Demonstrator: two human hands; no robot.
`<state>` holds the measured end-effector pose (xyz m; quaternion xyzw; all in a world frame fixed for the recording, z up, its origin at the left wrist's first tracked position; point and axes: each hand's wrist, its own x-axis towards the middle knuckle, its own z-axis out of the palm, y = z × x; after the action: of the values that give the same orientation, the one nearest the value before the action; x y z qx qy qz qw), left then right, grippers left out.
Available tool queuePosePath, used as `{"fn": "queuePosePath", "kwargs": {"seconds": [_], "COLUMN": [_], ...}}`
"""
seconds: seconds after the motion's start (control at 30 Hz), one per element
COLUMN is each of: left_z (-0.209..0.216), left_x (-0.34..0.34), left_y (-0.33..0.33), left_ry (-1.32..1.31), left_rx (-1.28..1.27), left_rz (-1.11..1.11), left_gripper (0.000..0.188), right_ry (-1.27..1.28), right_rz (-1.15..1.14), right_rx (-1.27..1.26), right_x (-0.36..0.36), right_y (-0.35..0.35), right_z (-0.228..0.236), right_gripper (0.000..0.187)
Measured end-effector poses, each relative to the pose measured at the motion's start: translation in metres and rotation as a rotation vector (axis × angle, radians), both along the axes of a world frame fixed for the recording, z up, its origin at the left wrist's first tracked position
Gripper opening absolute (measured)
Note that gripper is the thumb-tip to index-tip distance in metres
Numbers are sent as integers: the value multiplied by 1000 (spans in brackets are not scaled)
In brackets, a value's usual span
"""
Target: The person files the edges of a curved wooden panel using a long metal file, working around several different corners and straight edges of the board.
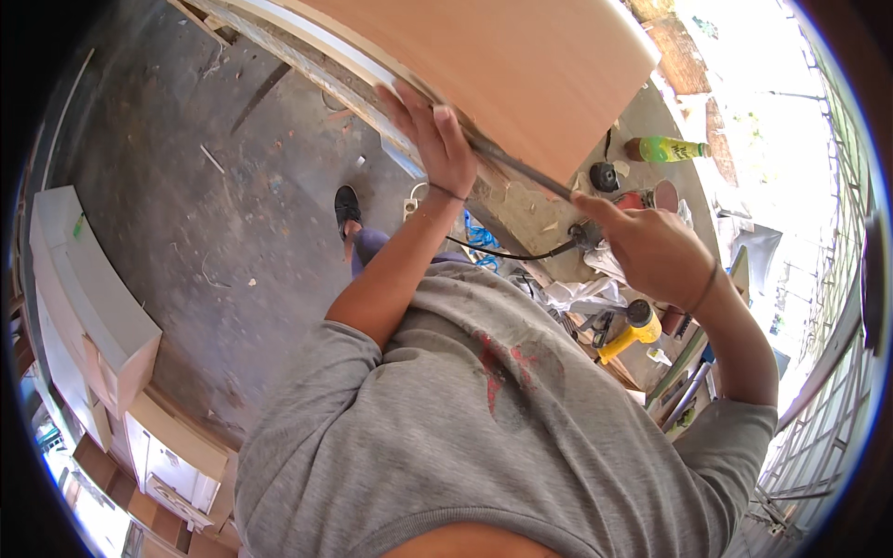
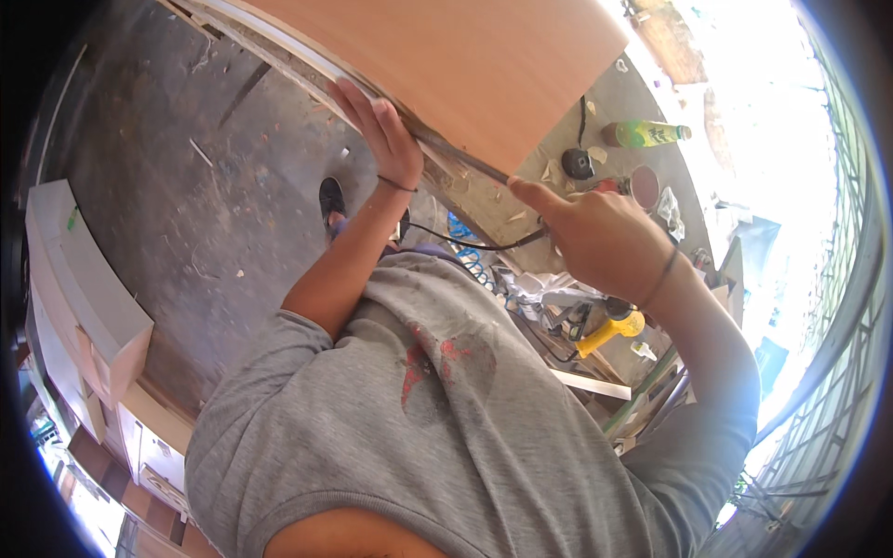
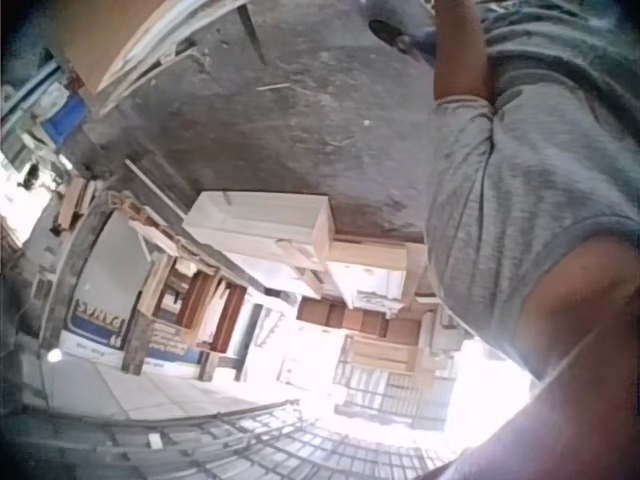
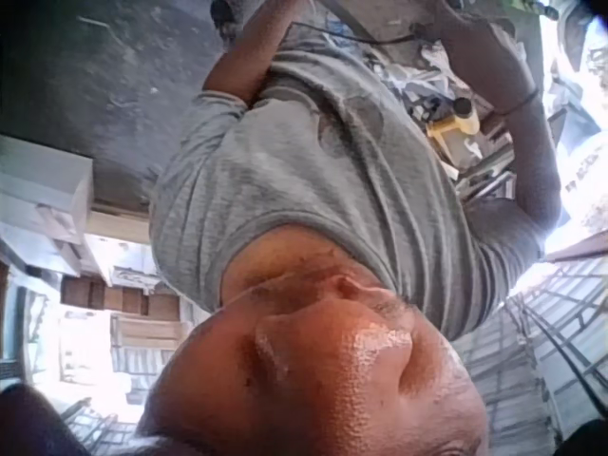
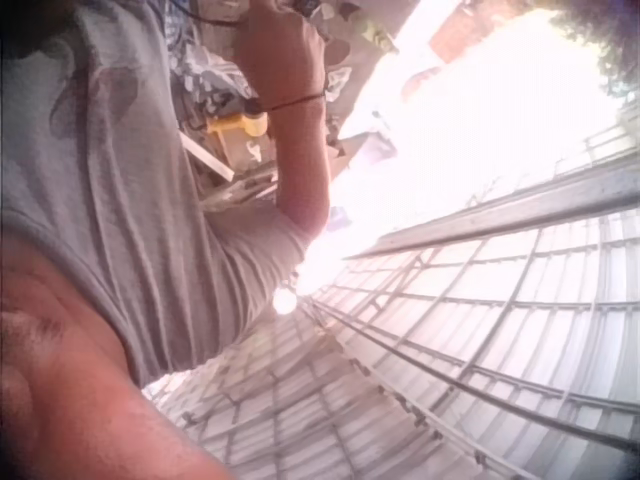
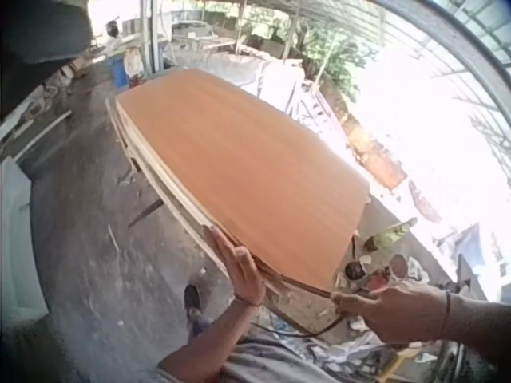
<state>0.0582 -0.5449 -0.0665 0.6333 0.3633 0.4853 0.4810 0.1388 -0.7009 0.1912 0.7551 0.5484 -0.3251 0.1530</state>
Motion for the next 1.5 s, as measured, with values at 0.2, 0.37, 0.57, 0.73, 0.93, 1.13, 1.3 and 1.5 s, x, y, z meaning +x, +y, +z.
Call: {"fn": "queuePosePath", "kwargs": {"seconds": [0.2,0.37,0.57,0.73,0.93,1.13,1.3,1.5], "left_z": [-3,15,-23,0,-25,13,71,97], "left_x": [-3,2,-5,-5,-13,-47,-38,-15], "left_y": [-1,-3,-27,-10,-22,-18,32,51], "left_ry": [-61,12,97,-24,165,116,320,253], "left_rx": [75,9,-164,6,-117,298,966,1130], "left_rz": [-25,-9,-88,-36,-126,-144,-745,-981], "left_gripper": [73,70,67,66,63,55,35,15], "right_ry": [-67,20,21,-20,-58,102,186,293], "right_rz": [35,-97,88,-19,80,-67,-105,-216], "right_rx": [-6,-72,104,-23,41,13,10,33], "right_x": [4,4,9,-2,-2,-15,-30,-48], "right_y": [-6,11,-5,13,1,-23,-61,-82], "right_z": [-8,10,-36,1,-36,-19,-34,-49], "right_gripper": [50,47,53,51,59,46,46,47]}}
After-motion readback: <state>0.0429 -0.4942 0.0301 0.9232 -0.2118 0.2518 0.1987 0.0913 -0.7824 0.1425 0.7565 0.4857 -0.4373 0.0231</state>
